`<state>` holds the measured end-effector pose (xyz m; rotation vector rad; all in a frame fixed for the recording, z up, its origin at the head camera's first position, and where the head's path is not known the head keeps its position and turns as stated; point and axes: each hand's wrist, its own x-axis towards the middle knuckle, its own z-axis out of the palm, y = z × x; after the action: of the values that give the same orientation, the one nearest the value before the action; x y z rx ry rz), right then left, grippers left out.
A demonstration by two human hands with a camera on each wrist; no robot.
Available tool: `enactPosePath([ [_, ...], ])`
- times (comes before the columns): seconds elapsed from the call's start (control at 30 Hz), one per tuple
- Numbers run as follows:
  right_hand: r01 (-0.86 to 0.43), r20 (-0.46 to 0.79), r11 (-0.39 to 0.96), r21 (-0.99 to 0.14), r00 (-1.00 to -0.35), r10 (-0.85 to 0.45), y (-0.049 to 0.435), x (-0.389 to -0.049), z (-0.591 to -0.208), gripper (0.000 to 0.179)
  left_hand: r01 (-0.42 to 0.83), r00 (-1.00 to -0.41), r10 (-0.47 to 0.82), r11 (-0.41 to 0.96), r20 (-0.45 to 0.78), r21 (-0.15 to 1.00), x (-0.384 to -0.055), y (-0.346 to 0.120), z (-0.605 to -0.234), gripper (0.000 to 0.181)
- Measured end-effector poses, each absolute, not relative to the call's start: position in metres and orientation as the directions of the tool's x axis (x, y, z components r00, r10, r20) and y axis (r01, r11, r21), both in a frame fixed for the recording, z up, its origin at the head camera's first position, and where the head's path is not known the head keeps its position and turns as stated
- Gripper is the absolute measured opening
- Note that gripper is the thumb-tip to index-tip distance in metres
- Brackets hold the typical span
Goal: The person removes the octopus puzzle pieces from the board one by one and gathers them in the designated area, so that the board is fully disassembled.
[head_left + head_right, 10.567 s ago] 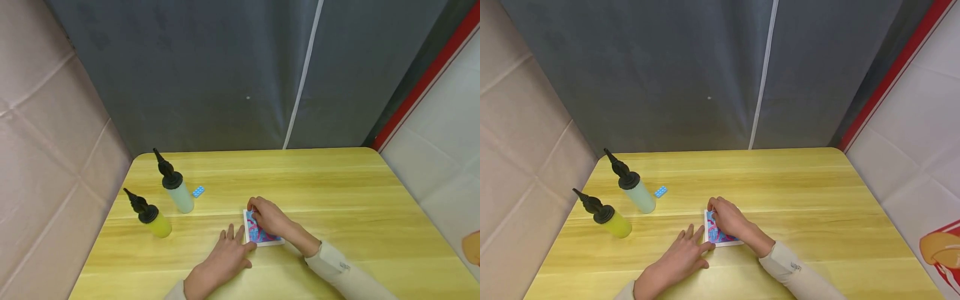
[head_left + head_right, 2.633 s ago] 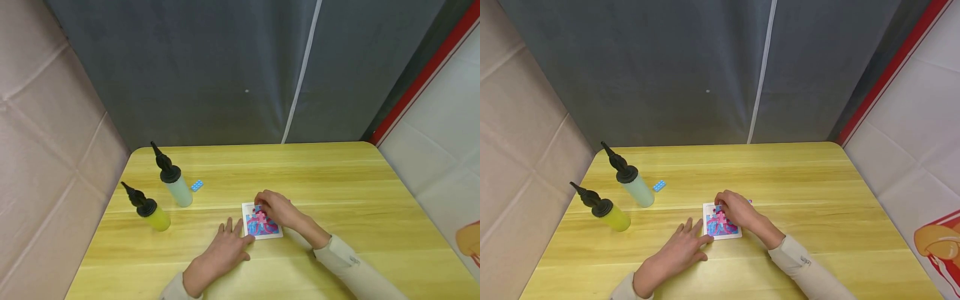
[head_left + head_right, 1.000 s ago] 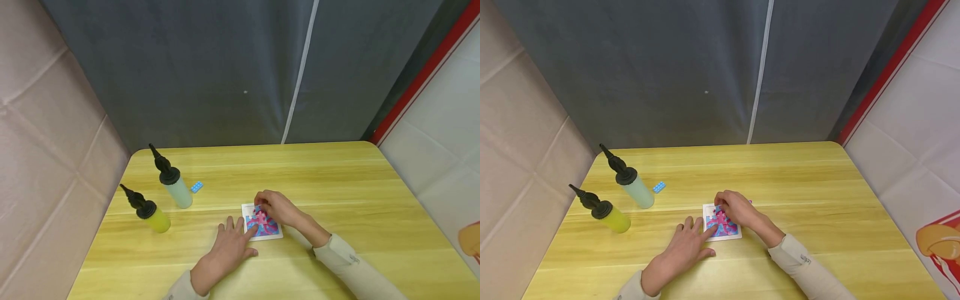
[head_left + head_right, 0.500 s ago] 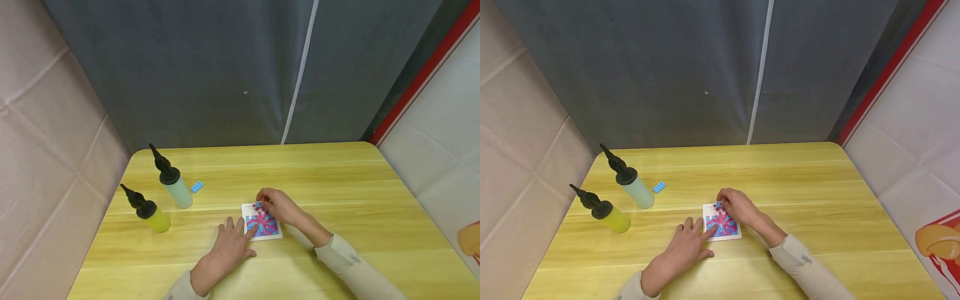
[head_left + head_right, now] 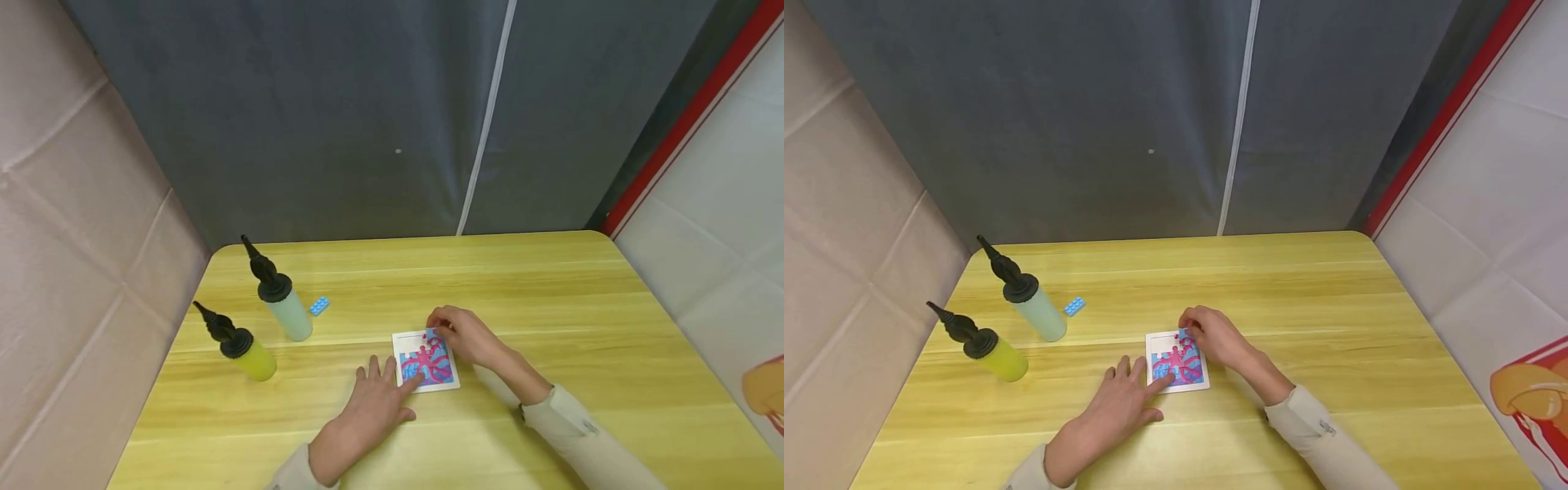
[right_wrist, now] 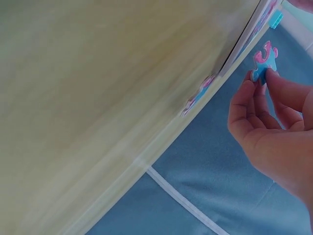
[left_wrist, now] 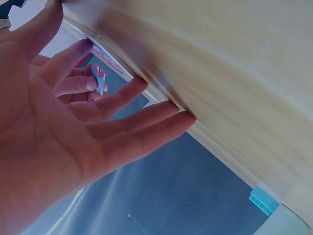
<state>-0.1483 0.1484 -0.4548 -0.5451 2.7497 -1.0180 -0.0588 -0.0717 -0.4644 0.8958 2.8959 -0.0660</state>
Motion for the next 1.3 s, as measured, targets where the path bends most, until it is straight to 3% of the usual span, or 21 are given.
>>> enactPosePath([
  [1.3,-0.215,-0.015,0.730,-0.648,-0.955,-0.295,0.189,-0.145,-0.456,0.015,0.605,-0.775,0.617,0.787,-0.135,0.122,-0.057,-0.078,-0.458,0.056],
])
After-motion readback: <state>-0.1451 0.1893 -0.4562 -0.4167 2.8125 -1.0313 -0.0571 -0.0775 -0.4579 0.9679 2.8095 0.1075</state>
